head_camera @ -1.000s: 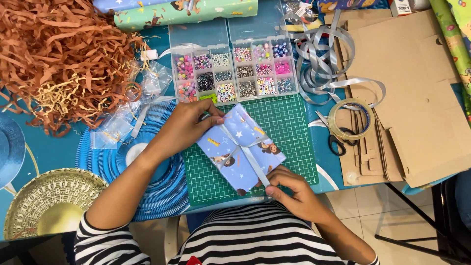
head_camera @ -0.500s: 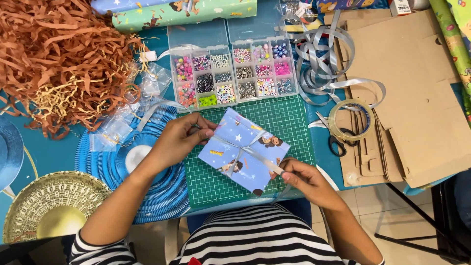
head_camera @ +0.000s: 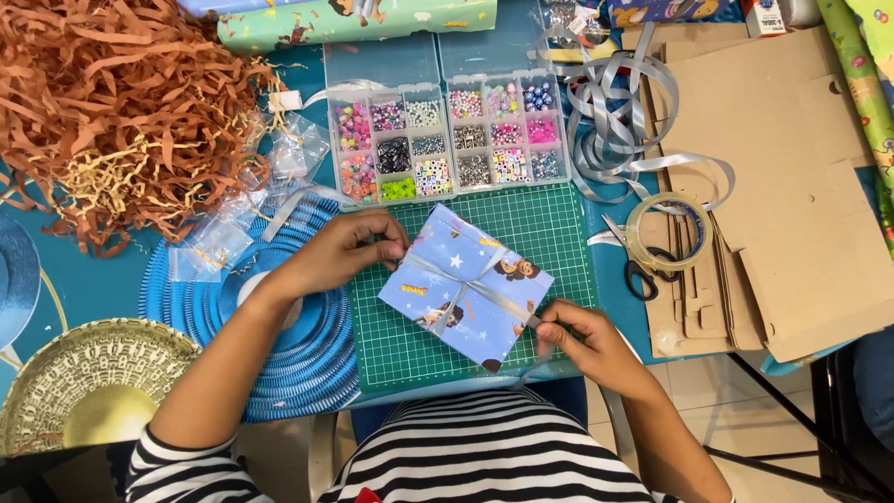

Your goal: The person is tying a decorative silver ribbon around a small blue gift box on a craft table.

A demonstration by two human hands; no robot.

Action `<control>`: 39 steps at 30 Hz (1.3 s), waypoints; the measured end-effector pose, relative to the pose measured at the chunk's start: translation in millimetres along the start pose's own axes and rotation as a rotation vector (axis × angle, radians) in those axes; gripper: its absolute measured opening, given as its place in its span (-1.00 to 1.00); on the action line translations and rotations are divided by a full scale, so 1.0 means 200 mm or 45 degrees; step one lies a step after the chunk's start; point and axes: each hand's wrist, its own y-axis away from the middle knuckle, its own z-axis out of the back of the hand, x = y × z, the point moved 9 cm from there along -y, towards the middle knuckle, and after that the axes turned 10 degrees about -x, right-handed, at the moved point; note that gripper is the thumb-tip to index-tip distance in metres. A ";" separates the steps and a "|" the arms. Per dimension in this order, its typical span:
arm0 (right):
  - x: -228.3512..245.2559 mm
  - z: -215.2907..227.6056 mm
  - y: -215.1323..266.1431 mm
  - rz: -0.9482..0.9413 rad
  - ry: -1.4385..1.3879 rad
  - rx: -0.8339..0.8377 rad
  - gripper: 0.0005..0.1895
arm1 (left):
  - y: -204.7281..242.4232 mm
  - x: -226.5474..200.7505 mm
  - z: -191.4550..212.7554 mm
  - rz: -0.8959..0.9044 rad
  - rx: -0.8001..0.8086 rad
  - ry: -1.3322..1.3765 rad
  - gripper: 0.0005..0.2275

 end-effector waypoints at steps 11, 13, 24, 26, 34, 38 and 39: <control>-0.05 0.09 0.06 -0.163 0.160 -0.058 -0.72 | -0.02 -0.22 0.00 -0.222 0.229 -0.376 -0.85; -0.13 0.09 0.07 -0.251 0.202 -0.028 -0.75 | -0.03 -0.21 0.00 -0.200 0.259 -0.361 -0.84; -0.21 0.05 -0.09 -0.413 0.489 -0.022 -0.82 | -0.04 -0.05 -0.01 -0.115 0.265 -0.328 -0.91; -0.18 0.04 -0.12 -0.394 0.551 -0.009 -0.81 | -0.03 -0.01 -0.03 -0.150 0.241 -0.368 -0.91; -0.05 0.02 -0.18 -0.108 0.932 -0.050 -0.82 | 0.03 -0.08 -0.09 -0.163 0.082 -0.499 -0.94; -0.06 0.04 -0.18 -0.038 0.783 -0.118 -0.87 | 0.09 -0.13 -0.10 -0.230 -0.018 -0.523 -0.94; -0.03 0.06 -0.18 0.059 0.662 -0.187 -0.88 | 0.12 -0.12 -0.09 -0.258 -0.071 -0.474 -0.92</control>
